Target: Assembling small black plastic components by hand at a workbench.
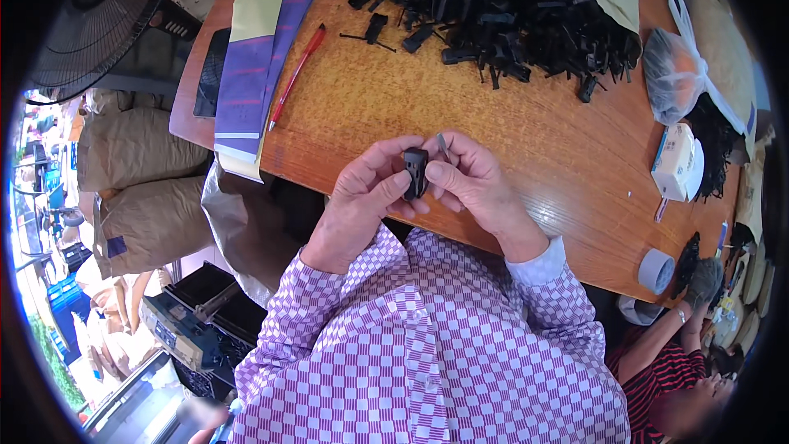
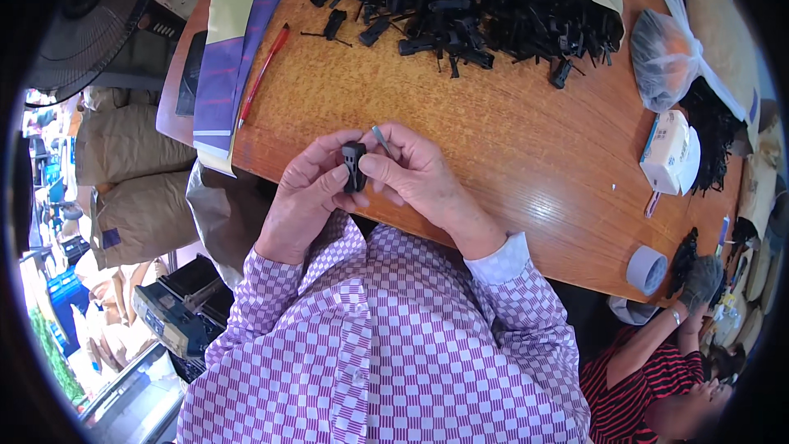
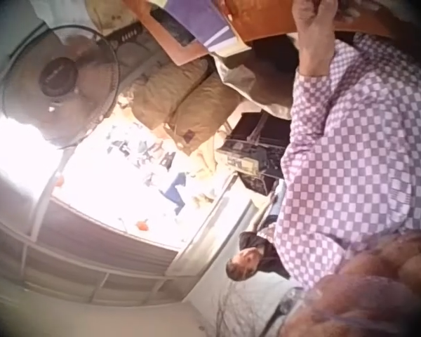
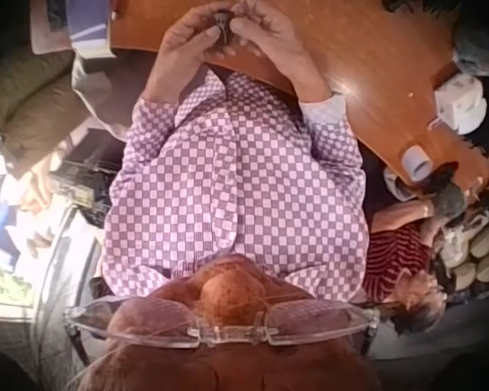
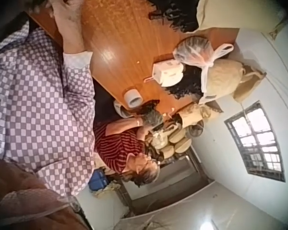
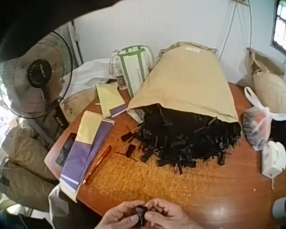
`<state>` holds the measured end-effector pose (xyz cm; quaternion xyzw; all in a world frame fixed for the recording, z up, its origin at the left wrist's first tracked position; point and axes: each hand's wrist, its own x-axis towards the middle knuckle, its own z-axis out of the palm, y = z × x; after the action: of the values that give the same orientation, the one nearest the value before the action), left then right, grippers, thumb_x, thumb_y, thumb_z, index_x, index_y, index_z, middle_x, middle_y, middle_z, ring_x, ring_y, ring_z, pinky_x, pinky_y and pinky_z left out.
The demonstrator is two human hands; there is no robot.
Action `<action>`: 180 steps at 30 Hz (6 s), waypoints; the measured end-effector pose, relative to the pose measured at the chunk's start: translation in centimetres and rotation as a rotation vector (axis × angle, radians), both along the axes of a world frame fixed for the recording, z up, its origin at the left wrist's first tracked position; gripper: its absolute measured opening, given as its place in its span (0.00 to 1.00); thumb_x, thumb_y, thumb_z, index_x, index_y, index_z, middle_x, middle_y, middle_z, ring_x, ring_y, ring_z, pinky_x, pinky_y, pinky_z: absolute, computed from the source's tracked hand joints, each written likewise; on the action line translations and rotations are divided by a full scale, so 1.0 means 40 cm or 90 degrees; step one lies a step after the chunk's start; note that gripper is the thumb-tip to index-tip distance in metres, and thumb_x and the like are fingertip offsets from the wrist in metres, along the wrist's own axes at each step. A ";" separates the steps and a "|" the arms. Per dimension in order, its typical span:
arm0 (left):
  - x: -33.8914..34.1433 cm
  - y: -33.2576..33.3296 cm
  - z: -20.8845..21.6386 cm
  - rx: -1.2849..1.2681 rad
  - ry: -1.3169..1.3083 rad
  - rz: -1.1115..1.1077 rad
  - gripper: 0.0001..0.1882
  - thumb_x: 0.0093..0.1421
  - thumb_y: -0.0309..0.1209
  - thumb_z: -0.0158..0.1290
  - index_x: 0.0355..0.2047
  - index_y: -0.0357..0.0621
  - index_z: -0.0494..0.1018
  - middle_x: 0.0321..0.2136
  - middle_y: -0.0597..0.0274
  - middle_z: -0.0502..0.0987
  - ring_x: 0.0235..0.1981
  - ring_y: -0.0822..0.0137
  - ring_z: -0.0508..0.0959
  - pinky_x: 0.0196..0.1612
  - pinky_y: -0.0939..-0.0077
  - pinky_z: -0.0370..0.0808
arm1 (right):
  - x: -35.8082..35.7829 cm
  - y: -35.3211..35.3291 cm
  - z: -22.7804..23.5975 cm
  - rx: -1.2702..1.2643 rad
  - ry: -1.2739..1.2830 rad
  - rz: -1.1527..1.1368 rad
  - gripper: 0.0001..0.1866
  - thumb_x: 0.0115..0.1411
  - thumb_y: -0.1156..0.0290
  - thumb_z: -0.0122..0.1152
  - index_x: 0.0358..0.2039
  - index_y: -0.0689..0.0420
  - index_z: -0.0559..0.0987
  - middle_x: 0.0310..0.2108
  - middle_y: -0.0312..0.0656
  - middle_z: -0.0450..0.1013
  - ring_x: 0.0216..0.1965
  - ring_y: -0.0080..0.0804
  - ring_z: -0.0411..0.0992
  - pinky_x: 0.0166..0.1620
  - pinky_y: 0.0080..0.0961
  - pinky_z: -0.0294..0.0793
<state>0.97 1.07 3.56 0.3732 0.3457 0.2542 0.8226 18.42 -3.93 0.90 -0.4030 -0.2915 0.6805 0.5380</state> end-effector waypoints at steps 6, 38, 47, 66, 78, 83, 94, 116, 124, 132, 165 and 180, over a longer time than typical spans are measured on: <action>0.006 -0.003 0.000 0.069 0.046 -0.064 0.22 0.63 0.28 0.49 0.57 0.39 0.62 0.37 0.65 0.73 0.28 0.77 0.75 0.30 0.90 0.72 | 0.020 -0.005 -0.005 0.012 -0.027 0.056 0.05 0.62 0.70 0.57 0.35 0.56 0.73 0.25 0.27 0.64 0.20 0.11 0.58 0.20 0.11 0.53; -0.063 0.059 -0.105 0.446 0.228 0.189 0.06 0.63 0.24 0.48 0.39 0.40 0.64 0.26 0.60 0.71 0.28 0.71 0.76 0.30 0.76 0.72 | -0.076 0.189 0.013 0.181 -0.592 0.124 0.11 0.64 0.64 0.52 0.38 0.60 0.71 0.24 0.42 0.71 0.27 0.32 0.73 0.31 0.26 0.70; -0.096 0.031 -0.086 -0.112 -0.015 0.214 0.13 0.67 0.39 0.43 0.30 0.44 0.67 0.26 0.64 0.72 0.25 0.71 0.76 0.26 0.83 0.70 | -0.021 0.381 -0.051 0.291 -1.208 0.020 0.10 0.59 0.67 0.56 0.38 0.60 0.72 0.20 0.48 0.73 0.22 0.47 0.74 0.23 0.36 0.68; 0.038 0.013 -0.071 -0.081 -0.115 0.073 0.22 0.58 0.32 0.57 0.52 0.48 0.63 0.37 0.55 0.76 0.28 0.71 0.78 0.19 0.90 0.63 | 0.005 -0.062 -0.028 0.095 -0.467 -0.039 0.06 0.64 0.73 0.52 0.39 0.60 0.72 0.25 0.33 0.67 0.28 0.20 0.64 0.32 0.17 0.65; 0.047 -0.015 -0.082 0.370 0.203 0.020 0.20 0.55 0.14 0.52 0.45 0.43 0.62 0.30 0.69 0.69 0.29 0.80 0.71 0.32 0.85 0.70 | -0.018 -0.031 0.035 0.094 -0.541 0.005 0.10 0.66 0.69 0.47 0.41 0.63 0.71 0.27 0.45 0.71 0.28 0.33 0.72 0.32 0.26 0.69; 0.036 -0.007 -0.075 0.410 0.228 0.023 0.19 0.54 0.14 0.54 0.43 0.43 0.63 0.28 0.71 0.67 0.27 0.81 0.68 0.29 0.85 0.68 | -0.038 -0.020 0.014 0.108 -0.542 0.010 0.09 0.66 0.70 0.47 0.40 0.62 0.71 0.27 0.47 0.72 0.29 0.35 0.73 0.32 0.27 0.70; 0.011 0.011 -0.078 0.573 0.356 0.089 0.15 0.54 0.16 0.52 0.40 0.43 0.63 0.28 0.48 0.72 0.29 0.48 0.76 0.29 0.66 0.72 | -0.095 0.036 0.004 0.145 -0.603 -0.026 0.05 0.63 0.73 0.50 0.38 0.59 0.70 0.23 0.56 0.69 0.26 0.56 0.71 0.23 0.38 0.67; 0.014 -0.003 -0.001 -0.089 -0.019 0.026 0.21 0.66 0.31 0.45 0.58 0.43 0.62 0.29 0.63 0.74 0.19 0.79 0.66 0.18 0.90 0.57 | 0.000 -0.025 -0.004 0.047 -0.077 -0.063 0.08 0.62 0.71 0.56 0.41 0.58 0.72 0.27 0.32 0.72 0.20 0.12 0.63 0.20 0.08 0.59; 0.044 0.002 -0.001 -0.060 -0.091 -0.114 0.17 0.66 0.32 0.44 0.54 0.44 0.64 0.27 0.63 0.72 0.17 0.79 0.65 0.18 0.88 0.58 | 0.056 -0.014 -0.001 -0.009 -0.053 0.070 0.09 0.62 0.70 0.56 0.40 0.60 0.73 0.28 0.31 0.71 0.26 0.13 0.66 0.28 0.11 0.63; 0.028 -0.014 -0.038 0.259 0.065 -0.048 0.18 0.63 0.26 0.47 0.54 0.43 0.65 0.35 0.59 0.74 0.26 0.71 0.76 0.28 0.78 0.73 | 0.018 -0.014 -0.030 0.032 -0.263 0.007 0.09 0.63 0.73 0.51 0.42 0.62 0.73 0.36 0.34 0.71 0.37 0.21 0.69 0.41 0.18 0.69; -0.097 -0.114 -0.057 0.499 0.202 0.306 0.18 0.58 0.21 0.47 0.50 0.40 0.67 0.37 0.49 0.78 0.38 0.53 0.80 0.40 0.69 0.76 | -0.232 -0.043 0.029 -0.034 -0.102 0.004 0.14 0.68 0.63 0.44 0.49 0.58 0.68 0.40 0.34 0.69 0.41 0.20 0.67 0.41 0.15 0.69; -0.176 -0.212 -0.073 0.354 0.034 0.261 0.19 0.63 0.23 0.46 0.54 0.40 0.66 0.39 0.69 0.74 0.24 0.84 0.68 0.24 0.91 0.64 | -0.310 -0.152 0.065 -0.055 -0.165 -0.026 0.12 0.68 0.65 0.44 0.48 0.54 0.70 0.17 0.23 0.59 0.15 0.09 0.53 0.16 0.09 0.48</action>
<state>-6.09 -7.40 0.65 0.5124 0.3526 0.4886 0.6119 6.02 -10.01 3.49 -0.5163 -0.3206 0.6237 0.4915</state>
